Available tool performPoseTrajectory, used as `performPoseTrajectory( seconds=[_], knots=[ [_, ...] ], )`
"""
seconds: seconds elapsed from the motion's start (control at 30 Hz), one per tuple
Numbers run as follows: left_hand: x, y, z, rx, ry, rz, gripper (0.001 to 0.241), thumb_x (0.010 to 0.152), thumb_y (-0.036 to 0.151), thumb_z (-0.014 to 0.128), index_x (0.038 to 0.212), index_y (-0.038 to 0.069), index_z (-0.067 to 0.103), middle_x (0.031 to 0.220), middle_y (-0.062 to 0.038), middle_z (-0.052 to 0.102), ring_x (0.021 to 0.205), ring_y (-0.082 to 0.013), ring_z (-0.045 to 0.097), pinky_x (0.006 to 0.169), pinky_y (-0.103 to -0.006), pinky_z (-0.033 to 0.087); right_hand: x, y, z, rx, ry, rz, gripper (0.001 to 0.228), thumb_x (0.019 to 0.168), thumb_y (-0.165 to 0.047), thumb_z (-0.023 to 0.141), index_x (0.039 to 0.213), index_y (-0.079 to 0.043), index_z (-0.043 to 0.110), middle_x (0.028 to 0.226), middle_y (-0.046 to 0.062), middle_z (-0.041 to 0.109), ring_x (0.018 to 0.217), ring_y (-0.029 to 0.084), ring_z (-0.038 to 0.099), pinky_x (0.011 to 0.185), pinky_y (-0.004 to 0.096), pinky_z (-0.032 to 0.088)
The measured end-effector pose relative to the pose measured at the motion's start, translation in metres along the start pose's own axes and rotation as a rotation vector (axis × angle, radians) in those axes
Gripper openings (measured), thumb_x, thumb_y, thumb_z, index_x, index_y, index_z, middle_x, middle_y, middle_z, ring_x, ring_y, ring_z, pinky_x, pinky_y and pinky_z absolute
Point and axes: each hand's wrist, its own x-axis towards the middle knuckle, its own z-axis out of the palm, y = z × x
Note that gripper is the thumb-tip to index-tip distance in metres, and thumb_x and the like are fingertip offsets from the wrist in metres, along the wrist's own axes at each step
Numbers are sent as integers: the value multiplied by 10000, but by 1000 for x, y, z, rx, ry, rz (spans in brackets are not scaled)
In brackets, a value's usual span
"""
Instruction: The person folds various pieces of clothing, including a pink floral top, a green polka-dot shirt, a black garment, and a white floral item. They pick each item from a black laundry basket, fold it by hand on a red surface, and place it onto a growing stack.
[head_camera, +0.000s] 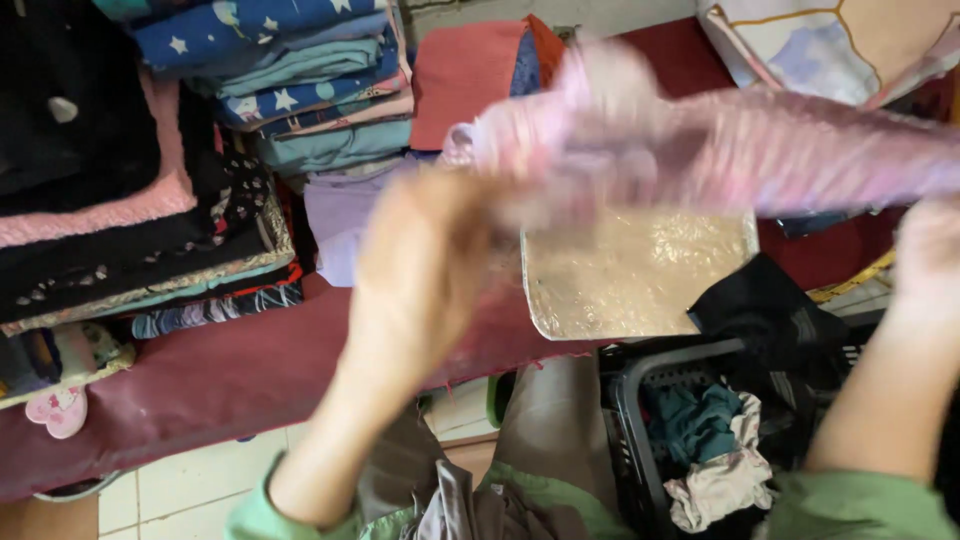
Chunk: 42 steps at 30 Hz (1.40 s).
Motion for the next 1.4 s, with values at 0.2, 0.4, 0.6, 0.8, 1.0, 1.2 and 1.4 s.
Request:
performPoseTrajectory(
  seconds=[0.2,0.4,0.6,0.8,1.0,1.2,1.4],
  knots=[
    [-139,4,34,37,-412,-218,468,863,-65,653,1325,-22,586,1045,-210,671,964,-375,660,841,-452,549,-118,100,-57,58,143,-47,165,1100,-217,546,1178,-76,583,1109,71,689,1004,215,685,861,372,572],
    [-250,-21,89,-91,-452,-613,288,926,40,680,1201,-5,607,974,-177,720,972,-389,657,815,-488,514,-132,142,-134,-578,-38,18,192,1047,-67,646,1234,-30,628,1072,66,669,940,203,682,752,339,565],
    [-247,-9,106,-20,-269,-704,395,809,157,832,1075,-3,588,809,-153,634,810,-366,615,753,-464,501,-131,147,-142,-835,110,96,102,1096,-73,664,1186,-24,666,996,54,666,810,119,614,660,259,430],
    [-255,5,100,-237,-72,-809,266,851,-44,705,1084,5,587,811,-87,575,726,-206,574,665,-327,507,-156,133,-97,-480,72,-257,169,1083,-3,670,1237,-73,674,1043,8,656,822,116,612,716,279,499],
    [-283,6,93,-302,-199,-1034,487,815,-102,654,1271,70,648,1050,-143,527,714,-203,520,616,-288,472,-173,154,-153,-467,55,-181,106,1106,51,612,1155,-28,663,1168,72,655,1035,176,640,856,312,533],
    [-283,10,87,-388,-329,-964,576,766,-93,628,1314,86,639,1255,-157,560,960,-244,648,801,-330,570,-207,140,-120,-869,-191,-283,300,976,88,624,1259,2,678,1298,73,592,1185,151,586,1005,266,492],
    [-289,-7,84,35,-535,-450,632,761,-117,613,1382,-40,517,1305,-230,519,1197,-406,545,1009,-449,497,-198,134,-117,-1451,-98,-401,398,906,24,762,1285,-95,733,1184,99,605,932,180,601,773,279,486]
  ],
)
